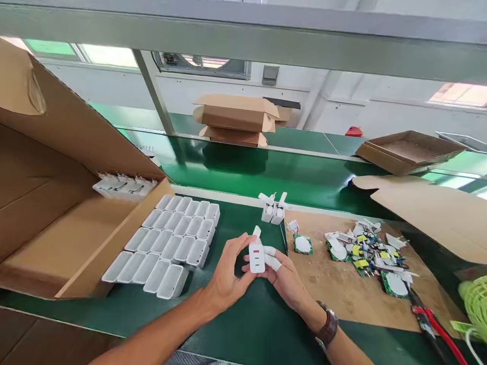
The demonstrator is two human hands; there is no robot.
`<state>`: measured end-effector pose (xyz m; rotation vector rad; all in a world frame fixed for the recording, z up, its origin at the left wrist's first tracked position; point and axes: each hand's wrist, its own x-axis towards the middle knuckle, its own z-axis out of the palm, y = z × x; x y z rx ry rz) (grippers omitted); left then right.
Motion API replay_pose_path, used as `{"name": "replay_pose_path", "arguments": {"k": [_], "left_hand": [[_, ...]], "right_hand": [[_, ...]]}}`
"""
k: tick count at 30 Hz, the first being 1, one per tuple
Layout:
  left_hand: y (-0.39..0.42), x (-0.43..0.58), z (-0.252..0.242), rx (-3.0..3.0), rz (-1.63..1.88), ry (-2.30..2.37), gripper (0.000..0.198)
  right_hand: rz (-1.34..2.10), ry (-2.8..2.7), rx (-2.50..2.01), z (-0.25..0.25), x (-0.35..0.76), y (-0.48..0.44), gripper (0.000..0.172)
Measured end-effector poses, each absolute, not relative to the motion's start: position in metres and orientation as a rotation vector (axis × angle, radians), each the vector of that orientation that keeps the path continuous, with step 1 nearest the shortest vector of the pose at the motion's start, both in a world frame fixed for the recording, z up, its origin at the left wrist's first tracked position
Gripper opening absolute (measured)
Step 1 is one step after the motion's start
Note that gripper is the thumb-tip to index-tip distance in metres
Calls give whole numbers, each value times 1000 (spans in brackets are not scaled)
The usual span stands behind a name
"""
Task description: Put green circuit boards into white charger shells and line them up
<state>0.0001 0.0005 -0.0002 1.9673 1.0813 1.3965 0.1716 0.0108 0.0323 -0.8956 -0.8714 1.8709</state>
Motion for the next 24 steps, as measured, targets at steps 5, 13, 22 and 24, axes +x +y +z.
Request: {"name": "replay_pose_path", "arguments": {"k": [5, 13, 22, 24], "left_hand": [[2, 1, 1, 1989, 1385, 1106, 77], [6, 0, 0, 2039, 1211, 1399, 79], [37, 12, 15, 1716, 1151, 1460, 73], [52, 19, 24, 1688, 1159, 1511, 70]], "right_hand": [[1849, -913, -936, 27, 174, 10, 32], [1035, -1445, -1061, 20, 171, 9, 20], [154, -1761, -1097, 33, 222, 32, 18], [-1, -1819, -1236, 34, 243, 40, 20]]}}
